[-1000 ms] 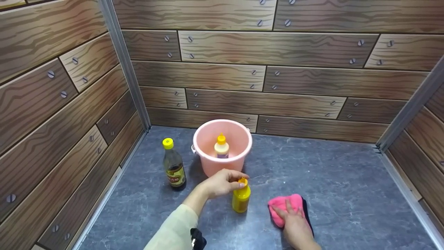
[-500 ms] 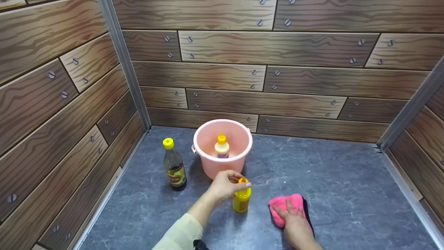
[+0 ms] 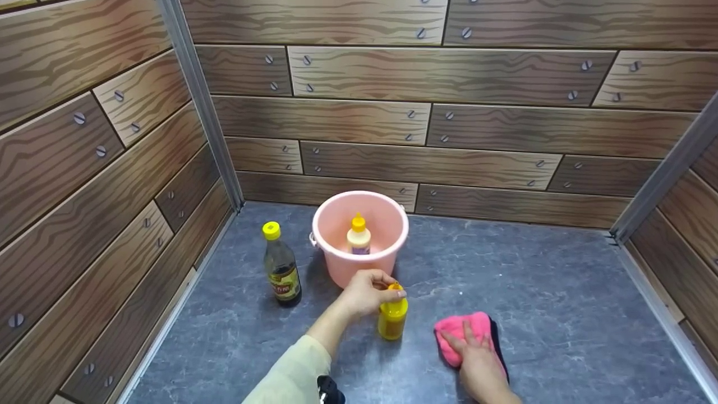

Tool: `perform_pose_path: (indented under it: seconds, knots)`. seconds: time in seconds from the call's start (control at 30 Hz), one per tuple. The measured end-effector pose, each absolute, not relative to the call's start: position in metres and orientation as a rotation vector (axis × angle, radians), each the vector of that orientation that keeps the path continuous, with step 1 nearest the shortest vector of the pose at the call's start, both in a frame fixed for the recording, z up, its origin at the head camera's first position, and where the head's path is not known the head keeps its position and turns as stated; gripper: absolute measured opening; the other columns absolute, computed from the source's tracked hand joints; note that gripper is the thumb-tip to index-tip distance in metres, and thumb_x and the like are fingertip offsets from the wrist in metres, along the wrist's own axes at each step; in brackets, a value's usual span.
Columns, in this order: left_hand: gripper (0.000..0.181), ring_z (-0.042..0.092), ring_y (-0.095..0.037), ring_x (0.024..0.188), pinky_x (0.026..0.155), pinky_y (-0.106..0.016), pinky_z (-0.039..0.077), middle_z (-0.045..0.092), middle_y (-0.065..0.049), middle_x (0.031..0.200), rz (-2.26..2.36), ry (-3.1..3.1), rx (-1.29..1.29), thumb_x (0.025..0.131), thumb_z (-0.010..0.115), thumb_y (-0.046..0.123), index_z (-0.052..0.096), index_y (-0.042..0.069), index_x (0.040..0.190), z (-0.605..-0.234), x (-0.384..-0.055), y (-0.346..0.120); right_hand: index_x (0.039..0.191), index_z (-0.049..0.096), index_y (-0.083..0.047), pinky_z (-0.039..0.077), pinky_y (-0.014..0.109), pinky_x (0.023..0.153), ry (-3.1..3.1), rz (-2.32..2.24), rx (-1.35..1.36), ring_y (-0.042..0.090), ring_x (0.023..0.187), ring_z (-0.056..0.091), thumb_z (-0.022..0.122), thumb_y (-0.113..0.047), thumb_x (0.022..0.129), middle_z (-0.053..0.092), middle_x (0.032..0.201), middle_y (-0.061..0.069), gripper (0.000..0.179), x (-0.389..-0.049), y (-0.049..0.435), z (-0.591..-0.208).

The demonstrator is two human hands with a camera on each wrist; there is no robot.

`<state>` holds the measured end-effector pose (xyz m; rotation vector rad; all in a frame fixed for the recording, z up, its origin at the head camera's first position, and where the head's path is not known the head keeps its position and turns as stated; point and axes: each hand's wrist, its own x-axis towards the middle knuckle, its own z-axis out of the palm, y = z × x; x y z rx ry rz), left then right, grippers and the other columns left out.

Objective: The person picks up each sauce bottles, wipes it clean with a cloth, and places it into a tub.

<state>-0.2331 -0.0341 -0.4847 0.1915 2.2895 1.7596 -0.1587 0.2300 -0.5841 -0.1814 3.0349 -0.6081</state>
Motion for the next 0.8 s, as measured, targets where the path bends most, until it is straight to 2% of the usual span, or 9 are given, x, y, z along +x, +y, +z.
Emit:
perform_pose_path:
  seconds: [0.3,0.4,0.5,0.57,0.7,0.8]
  knots:
    - [0.017,0.070,-0.019,0.091,0.087,-0.038,0.062,0.076,-0.003,0.098,1.709,2.267,0.289,0.094,0.084,0.016,0.078,0.006,0.106,-0.485,-0.242,-0.035,0.145,0.068,-0.020,0.041,0.077,0.104,3.037,-0.642,-0.173,0.078,0.130,0.033,0.052,0.027,0.069,0.035,0.161,0.034,0.091,-0.157,0.234,-0.585]
    - [0.017,0.070,-0.019,0.091,0.088,-0.039,0.061,0.076,-0.003,0.098,1.704,2.262,0.315,0.094,0.084,0.015,0.078,0.005,0.106,-0.485,-0.245,-0.036,0.146,0.066,-0.019,0.035,0.076,0.110,3.060,-0.686,-0.204,0.075,0.132,0.036,0.049,0.026,0.071,0.034,0.162,0.035,0.089,-0.155,0.236,-0.587]
    - [0.018,0.070,-0.019,0.092,0.088,-0.040,0.061,0.076,-0.004,0.099,1.684,2.267,0.333,0.094,0.084,0.015,0.078,0.005,0.108,-0.484,-0.247,-0.038,0.144,0.068,-0.017,0.032,0.073,0.114,3.154,-0.745,-0.305,0.067,0.132,0.046,0.049,0.023,0.075,0.038,0.159,0.036,0.082,-0.154,0.239,-0.591]
    - [0.018,0.070,-0.019,0.092,0.088,-0.041,0.062,0.076,-0.004,0.100,1.676,2.260,0.331,0.094,0.084,0.015,0.078,0.005,0.109,-0.484,-0.247,-0.040,0.143,0.069,-0.017,0.035,0.070,0.113,3.228,-0.794,-0.356,0.061,0.133,0.050,0.050,0.022,0.076,0.042,0.157,0.036,0.080,-0.152,0.240,-0.594]
    - [0.019,0.070,-0.020,0.093,0.088,-0.043,0.062,0.076,-0.006,0.101,1.696,2.213,0.322,0.095,0.083,0.013,0.077,0.003,0.110,-0.484,-0.247,-0.041,0.140,0.070,-0.021,0.051,0.066,0.100,3.382,-0.923,-0.419,0.060,0.129,0.055,0.058,0.022,0.075,0.048,0.154,0.032,0.079,-0.150,0.240,-0.599]
    - [0.019,0.070,-0.020,0.093,0.088,-0.043,0.062,0.076,-0.006,0.101,1.710,2.188,0.315,0.095,0.082,0.012,0.076,0.002,0.109,-0.484,-0.248,-0.041,0.139,0.071,-0.025,0.054,0.064,0.093,3.490,-1.037,-0.471,0.059,0.125,0.057,0.063,0.023,0.072,0.051,0.154,0.029,0.083,-0.150,0.239,-0.601]
